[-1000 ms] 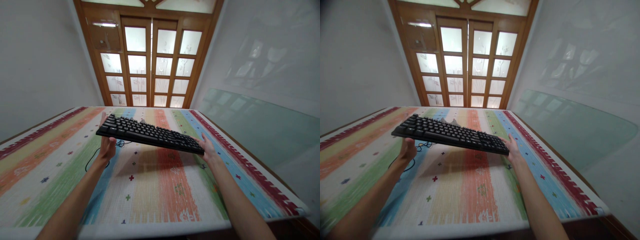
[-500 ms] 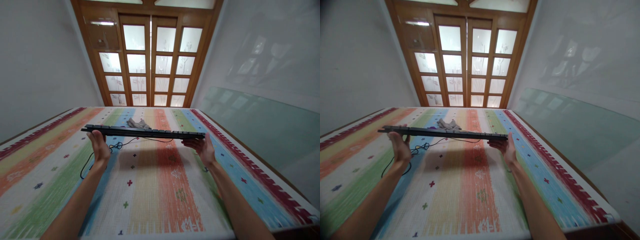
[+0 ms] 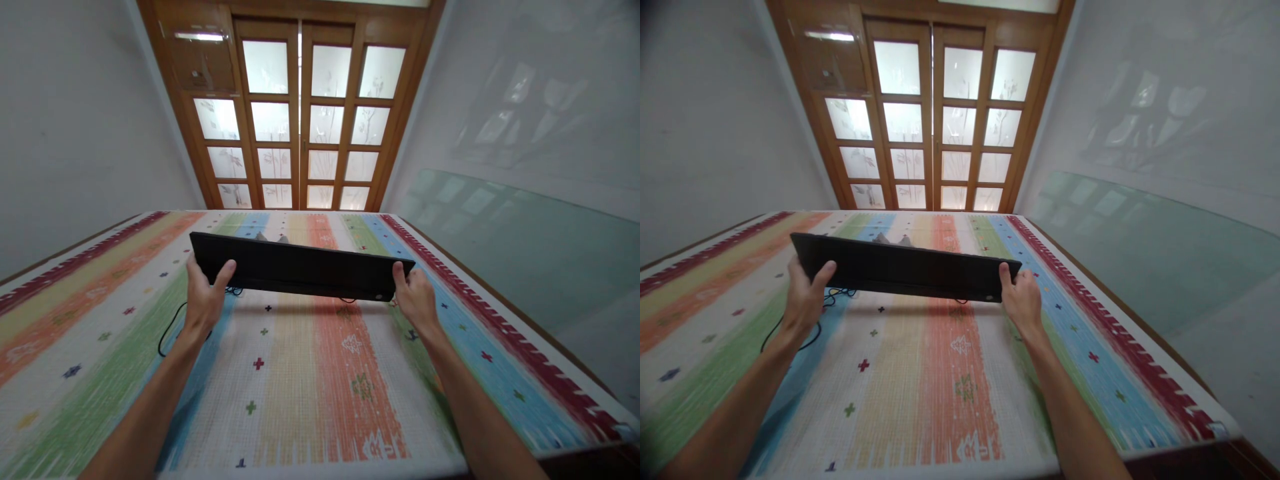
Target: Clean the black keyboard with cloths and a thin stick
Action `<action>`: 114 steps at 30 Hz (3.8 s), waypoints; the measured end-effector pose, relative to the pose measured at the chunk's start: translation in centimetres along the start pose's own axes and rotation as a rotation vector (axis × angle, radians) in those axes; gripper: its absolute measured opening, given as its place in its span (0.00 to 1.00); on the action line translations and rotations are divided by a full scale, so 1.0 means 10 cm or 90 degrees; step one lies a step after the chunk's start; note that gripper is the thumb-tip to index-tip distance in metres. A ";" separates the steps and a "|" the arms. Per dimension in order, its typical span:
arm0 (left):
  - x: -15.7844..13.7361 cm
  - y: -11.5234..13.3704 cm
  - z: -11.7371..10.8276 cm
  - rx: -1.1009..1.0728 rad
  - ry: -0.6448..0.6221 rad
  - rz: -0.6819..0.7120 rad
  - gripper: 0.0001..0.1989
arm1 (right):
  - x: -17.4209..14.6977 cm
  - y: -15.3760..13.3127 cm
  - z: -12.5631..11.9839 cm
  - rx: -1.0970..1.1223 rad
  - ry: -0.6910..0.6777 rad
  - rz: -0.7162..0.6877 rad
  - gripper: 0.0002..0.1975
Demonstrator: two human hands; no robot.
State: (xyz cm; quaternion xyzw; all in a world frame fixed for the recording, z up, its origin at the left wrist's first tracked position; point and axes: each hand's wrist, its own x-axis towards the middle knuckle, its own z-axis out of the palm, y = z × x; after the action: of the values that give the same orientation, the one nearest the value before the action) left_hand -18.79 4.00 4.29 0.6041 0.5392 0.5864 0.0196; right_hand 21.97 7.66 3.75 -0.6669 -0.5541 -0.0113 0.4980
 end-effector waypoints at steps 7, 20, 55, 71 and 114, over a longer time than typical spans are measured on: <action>-0.03 0.21 0.06 0.135 -0.054 0.089 0.73 | 0.07 0.07 -0.02 0.004 0.103 -0.011 0.33; 0.00 0.13 -0.05 0.265 -0.061 0.262 0.63 | 0.10 0.08 -0.08 0.037 0.182 -0.025 0.32; -0.13 0.43 0.23 0.396 -0.357 0.491 0.54 | 0.08 -0.07 -0.16 0.104 0.114 -0.092 0.33; -0.14 0.55 0.17 0.313 -0.317 0.448 0.55 | -0.40 -0.52 -0.25 0.043 0.105 -0.499 0.33; -0.23 0.58 0.12 0.308 -0.405 0.386 0.53 | -0.67 -0.32 0.32 -0.117 -0.276 -0.590 0.38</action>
State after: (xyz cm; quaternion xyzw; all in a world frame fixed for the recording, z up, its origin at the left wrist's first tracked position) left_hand -13.61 0.77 6.14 0.8697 0.4275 0.2104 -0.1290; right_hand 15.26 4.59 0.38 -0.3798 -0.8783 -0.1408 0.2540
